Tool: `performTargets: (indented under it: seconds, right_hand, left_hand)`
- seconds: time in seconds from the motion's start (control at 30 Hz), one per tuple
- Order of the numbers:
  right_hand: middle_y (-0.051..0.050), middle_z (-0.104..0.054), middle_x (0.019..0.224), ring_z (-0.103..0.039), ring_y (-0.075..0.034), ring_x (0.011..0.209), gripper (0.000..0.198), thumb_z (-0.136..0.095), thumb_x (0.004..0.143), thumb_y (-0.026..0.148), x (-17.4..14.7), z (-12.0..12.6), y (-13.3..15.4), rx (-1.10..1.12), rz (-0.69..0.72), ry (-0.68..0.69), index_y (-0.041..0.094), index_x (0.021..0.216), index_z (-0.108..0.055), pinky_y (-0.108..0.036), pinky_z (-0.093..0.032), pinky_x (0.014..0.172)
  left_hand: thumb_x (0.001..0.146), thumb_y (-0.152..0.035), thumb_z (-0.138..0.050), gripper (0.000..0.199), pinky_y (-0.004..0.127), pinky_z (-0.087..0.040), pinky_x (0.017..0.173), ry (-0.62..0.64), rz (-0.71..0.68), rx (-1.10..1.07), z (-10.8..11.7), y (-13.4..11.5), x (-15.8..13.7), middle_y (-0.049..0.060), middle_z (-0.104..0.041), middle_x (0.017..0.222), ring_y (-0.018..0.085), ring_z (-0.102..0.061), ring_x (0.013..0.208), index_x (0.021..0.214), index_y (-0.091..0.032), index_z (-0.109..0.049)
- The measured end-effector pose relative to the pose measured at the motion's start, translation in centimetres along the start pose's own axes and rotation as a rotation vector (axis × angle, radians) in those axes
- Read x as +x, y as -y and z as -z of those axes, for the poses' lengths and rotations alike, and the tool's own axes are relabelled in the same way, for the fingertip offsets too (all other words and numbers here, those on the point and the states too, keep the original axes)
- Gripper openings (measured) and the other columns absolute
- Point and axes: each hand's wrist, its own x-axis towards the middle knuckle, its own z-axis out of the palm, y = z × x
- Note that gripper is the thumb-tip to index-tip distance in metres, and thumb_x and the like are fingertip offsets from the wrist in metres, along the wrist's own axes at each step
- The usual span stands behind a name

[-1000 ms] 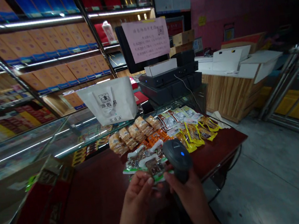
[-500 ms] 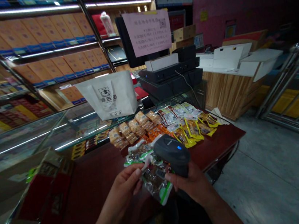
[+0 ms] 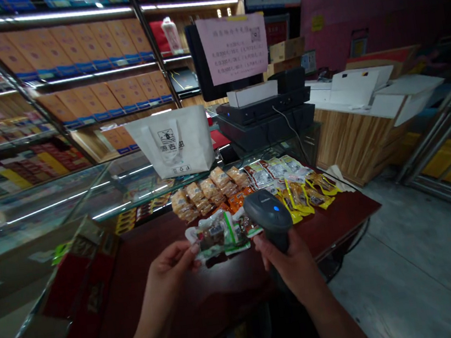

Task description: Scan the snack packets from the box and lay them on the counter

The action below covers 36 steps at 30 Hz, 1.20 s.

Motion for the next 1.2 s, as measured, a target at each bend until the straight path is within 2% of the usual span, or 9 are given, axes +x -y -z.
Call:
performTargets:
  seconds: [0.13,0.27,0.47,0.7,0.93,1.03,1.1,1.13,1.2]
  right_hand:
    - [0.004,-0.058,0.054,-0.051,-0.013,0.052,0.045,-0.065,0.087,0.064,0.5,-2.1,2.0,0.121,0.053,0.133,0.019,0.079,-0.064,-0.025,-0.043,0.054]
    - [0.004,-0.059,0.057,-0.053,-0.013,0.051,0.043,-0.064,0.089,0.061,1.7,-5.2,3.0,0.135,0.115,0.259,0.019,0.080,-0.063,-0.025,-0.043,0.054]
    - [0.006,-0.059,0.056,-0.056,-0.013,0.050,0.038,-0.061,0.091,0.058,4.1,-10.5,1.1,0.108,0.127,0.387,0.020,0.087,-0.058,-0.024,-0.045,0.053]
    - [0.010,-0.052,0.047,-0.048,-0.011,0.035,0.047,-0.053,0.088,0.069,7.0,-15.2,-1.4,0.083,0.107,0.574,0.022,0.087,-0.052,-0.021,-0.037,0.038]
    - [0.009,-0.051,0.048,-0.046,-0.012,0.039,0.046,-0.054,0.091,0.069,8.1,-15.3,-3.4,-0.012,0.109,0.518,0.023,0.084,-0.055,-0.024,-0.040,0.043]
    - [-0.001,-0.067,0.070,-0.062,-0.019,0.066,0.049,-0.061,0.086,0.071,7.7,-14.5,-4.3,-0.091,0.133,0.360,0.023,0.089,-0.065,-0.030,-0.051,0.066]
    - [-0.006,-0.073,0.091,-0.065,-0.025,0.090,0.052,-0.064,0.082,0.074,7.4,-14.2,-4.8,-0.155,0.146,0.245,0.024,0.096,-0.069,-0.034,-0.051,0.082]
    - [-0.006,-0.073,0.092,-0.065,-0.026,0.093,0.053,-0.064,0.081,0.075,7.2,-14.1,-4.9,-0.178,0.147,0.224,0.025,0.097,-0.070,-0.035,-0.051,0.083]
    - [-0.003,-0.070,0.077,-0.064,-0.024,0.078,0.051,-0.061,0.083,0.076,7.1,-14.2,-4.9,-0.185,0.131,0.276,0.025,0.088,-0.068,-0.033,-0.053,0.073]
  left_hand:
    - [0.066,-0.039,-0.083,0.029,0.020,-0.045,0.052,-0.162,-0.117,-0.034,1.6,-0.2,1.3,-0.002,-0.066,0.061,0.010,-0.057,0.052,0.076,-0.015,-0.070]
    - [0.071,-0.039,-0.080,0.027,0.021,-0.046,0.056,-0.292,-0.250,0.026,3.2,-1.0,3.0,-0.001,-0.067,0.062,0.012,-0.059,0.056,0.081,-0.015,-0.072]
    - [0.077,-0.038,-0.074,0.022,0.021,-0.046,0.060,-0.483,-0.407,0.153,6.0,-1.0,6.4,-0.001,-0.067,0.067,0.012,-0.059,0.060,0.084,-0.016,-0.073]
    - [0.078,-0.038,-0.070,0.023,0.022,-0.046,0.059,-0.614,-0.445,0.163,10.0,1.4,8.5,-0.001,-0.066,0.066,0.013,-0.059,0.059,0.085,-0.017,-0.073]
    - [0.078,-0.039,-0.071,0.021,0.023,-0.045,0.056,-0.628,-0.408,0.161,10.7,2.6,8.1,-0.002,-0.064,0.061,0.014,-0.057,0.056,0.081,-0.019,-0.074]
    - [0.078,-0.037,-0.071,0.018,0.022,-0.045,0.055,-0.626,-0.375,0.158,10.5,2.5,7.9,-0.001,-0.066,0.063,0.014,-0.057,0.055,0.078,-0.019,-0.075]
    - [0.078,-0.037,-0.070,0.018,0.022,-0.045,0.055,-0.623,-0.360,0.153,10.3,2.5,7.9,-0.001,-0.066,0.063,0.014,-0.057,0.055,0.077,-0.020,-0.075]
    - [0.078,-0.037,-0.070,0.018,0.022,-0.045,0.055,-0.614,-0.354,0.153,10.2,2.5,7.9,-0.001,-0.066,0.062,0.014,-0.057,0.055,0.077,-0.020,-0.075]
    - [0.077,-0.037,-0.070,0.018,0.022,-0.045,0.055,-0.592,-0.348,0.159,9.9,2.5,7.9,-0.001,-0.065,0.061,0.014,-0.057,0.055,0.077,-0.020,-0.076]
